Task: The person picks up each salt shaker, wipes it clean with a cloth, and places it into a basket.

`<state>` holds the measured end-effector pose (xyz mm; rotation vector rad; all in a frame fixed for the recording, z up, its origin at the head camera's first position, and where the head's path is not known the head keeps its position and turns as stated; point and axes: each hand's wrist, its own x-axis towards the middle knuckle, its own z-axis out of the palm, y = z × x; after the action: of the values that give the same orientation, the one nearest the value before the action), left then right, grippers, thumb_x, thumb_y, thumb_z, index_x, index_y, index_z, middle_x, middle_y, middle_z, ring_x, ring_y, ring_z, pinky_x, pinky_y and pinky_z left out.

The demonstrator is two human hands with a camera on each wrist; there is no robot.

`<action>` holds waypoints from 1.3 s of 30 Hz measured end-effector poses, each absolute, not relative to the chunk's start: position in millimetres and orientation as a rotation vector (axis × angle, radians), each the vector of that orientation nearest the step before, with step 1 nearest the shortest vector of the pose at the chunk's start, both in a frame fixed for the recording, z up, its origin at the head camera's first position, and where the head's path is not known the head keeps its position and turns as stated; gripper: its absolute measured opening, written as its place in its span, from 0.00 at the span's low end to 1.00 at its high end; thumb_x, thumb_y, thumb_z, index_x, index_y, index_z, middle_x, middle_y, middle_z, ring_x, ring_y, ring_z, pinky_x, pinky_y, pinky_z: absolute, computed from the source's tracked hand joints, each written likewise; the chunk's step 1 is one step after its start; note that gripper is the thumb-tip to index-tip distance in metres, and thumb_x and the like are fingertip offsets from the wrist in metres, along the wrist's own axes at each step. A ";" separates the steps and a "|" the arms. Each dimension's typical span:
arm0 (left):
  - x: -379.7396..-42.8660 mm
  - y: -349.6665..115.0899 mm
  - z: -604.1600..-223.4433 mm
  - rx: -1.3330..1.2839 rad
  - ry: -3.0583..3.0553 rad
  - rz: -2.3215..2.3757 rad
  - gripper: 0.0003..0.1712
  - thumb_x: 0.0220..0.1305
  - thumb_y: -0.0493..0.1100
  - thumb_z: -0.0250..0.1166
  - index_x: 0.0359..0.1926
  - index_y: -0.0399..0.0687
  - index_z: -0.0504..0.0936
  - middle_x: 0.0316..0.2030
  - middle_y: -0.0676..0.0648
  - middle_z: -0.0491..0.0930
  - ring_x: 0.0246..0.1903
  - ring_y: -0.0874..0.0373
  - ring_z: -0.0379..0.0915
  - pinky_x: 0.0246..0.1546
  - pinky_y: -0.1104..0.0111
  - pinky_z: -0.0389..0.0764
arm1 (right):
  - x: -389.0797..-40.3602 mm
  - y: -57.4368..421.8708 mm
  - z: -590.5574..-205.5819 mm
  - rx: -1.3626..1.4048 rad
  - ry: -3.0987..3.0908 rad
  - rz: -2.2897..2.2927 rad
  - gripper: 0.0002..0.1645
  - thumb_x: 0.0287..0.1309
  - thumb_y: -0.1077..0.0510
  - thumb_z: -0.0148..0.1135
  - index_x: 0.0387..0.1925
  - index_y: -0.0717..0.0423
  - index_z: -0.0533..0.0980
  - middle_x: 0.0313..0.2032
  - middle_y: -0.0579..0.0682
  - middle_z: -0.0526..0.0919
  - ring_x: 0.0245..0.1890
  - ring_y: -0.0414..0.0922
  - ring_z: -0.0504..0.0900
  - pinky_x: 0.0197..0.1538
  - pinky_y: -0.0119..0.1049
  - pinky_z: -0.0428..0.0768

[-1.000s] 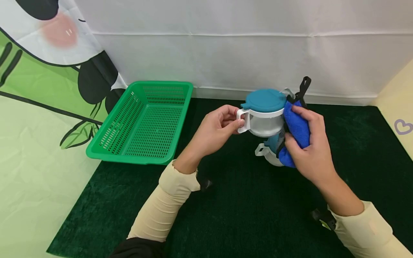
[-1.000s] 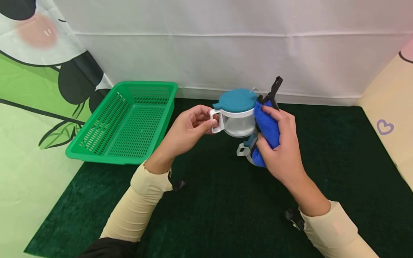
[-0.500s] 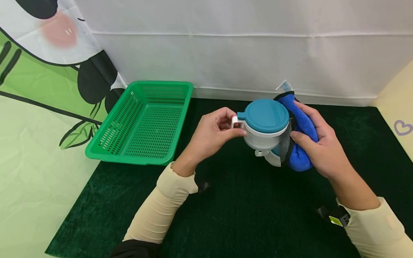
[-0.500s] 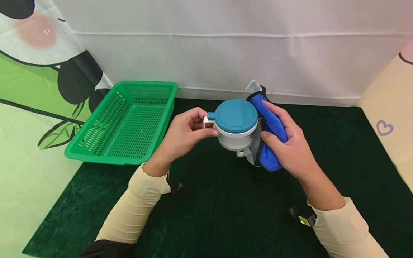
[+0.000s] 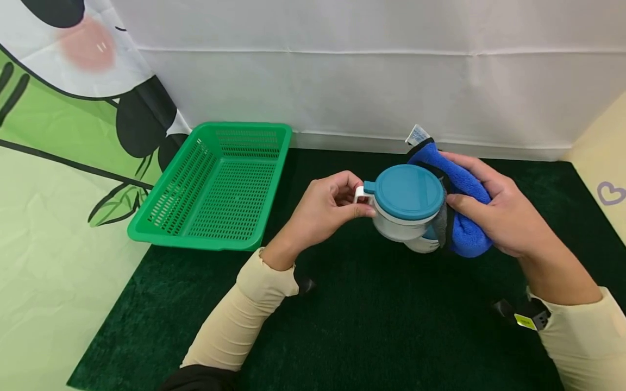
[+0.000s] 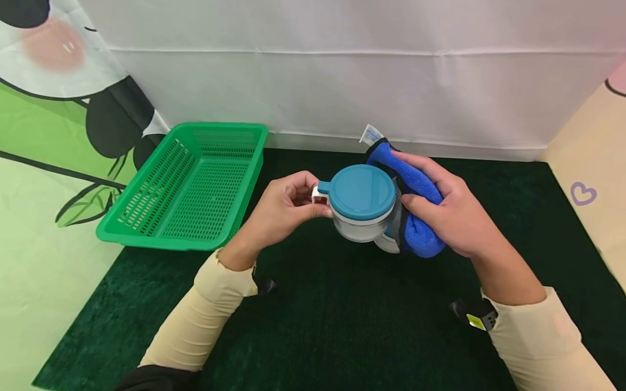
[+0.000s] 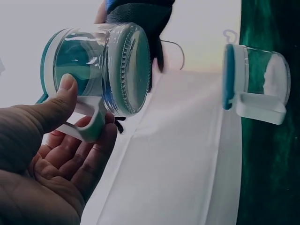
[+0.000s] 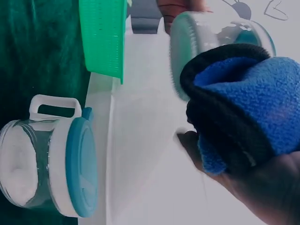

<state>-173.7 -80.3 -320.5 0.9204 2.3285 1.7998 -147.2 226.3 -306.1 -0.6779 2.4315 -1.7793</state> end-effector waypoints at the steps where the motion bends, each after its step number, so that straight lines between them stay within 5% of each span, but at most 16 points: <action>1: -173.3 -80.7 -319.5 0.928 2.324 1.808 0.10 0.64 0.33 0.73 0.43 0.39 0.80 0.40 0.47 0.84 0.39 0.56 0.84 0.45 0.64 0.86 | -147.5 225.8 -307.1 -0.676 2.426 -1.769 0.36 0.75 0.67 0.52 0.79 0.43 0.61 0.69 0.53 0.64 0.60 0.54 0.66 0.50 0.34 0.79; 8: -172.7 -82.9 -315.1 0.928 2.298 1.823 0.10 0.64 0.33 0.73 0.42 0.40 0.80 0.41 0.45 0.84 0.40 0.56 0.85 0.46 0.63 0.86 | -144.4 223.6 -333.6 -0.590 2.434 -1.646 0.35 0.77 0.63 0.51 0.79 0.42 0.58 0.67 0.51 0.66 0.60 0.52 0.67 0.52 0.45 0.77; 17: -172.9 -82.7 -321.5 0.944 2.330 1.730 0.11 0.63 0.34 0.74 0.42 0.42 0.80 0.40 0.48 0.84 0.38 0.57 0.84 0.45 0.65 0.86 | -140.6 225.2 -303.8 -0.693 2.685 -1.541 0.38 0.72 0.67 0.57 0.78 0.40 0.63 0.70 0.50 0.68 0.56 0.51 0.70 0.47 0.29 0.78; 28: -175.2 -87.5 -314.3 0.942 2.306 1.791 0.11 0.63 0.33 0.74 0.42 0.40 0.80 0.40 0.44 0.85 0.39 0.55 0.84 0.46 0.63 0.86 | -138.8 224.3 -328.1 -0.747 2.554 -1.524 0.31 0.78 0.63 0.51 0.77 0.46 0.63 0.63 0.48 0.73 0.57 0.48 0.74 0.50 0.34 0.80; 39: -175.4 -84.6 -316.4 0.986 2.280 1.755 0.12 0.63 0.33 0.74 0.43 0.40 0.79 0.40 0.45 0.85 0.39 0.56 0.85 0.46 0.64 0.86 | -147.0 225.5 -296.0 -0.765 2.617 -1.549 0.30 0.78 0.63 0.51 0.76 0.44 0.67 0.68 0.47 0.72 0.56 0.50 0.74 0.48 0.32 0.80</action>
<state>-175.4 -84.6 -316.4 0.9864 2.2798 1.7553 -147.0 225.5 -296.0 -0.7650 2.6167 -1.5492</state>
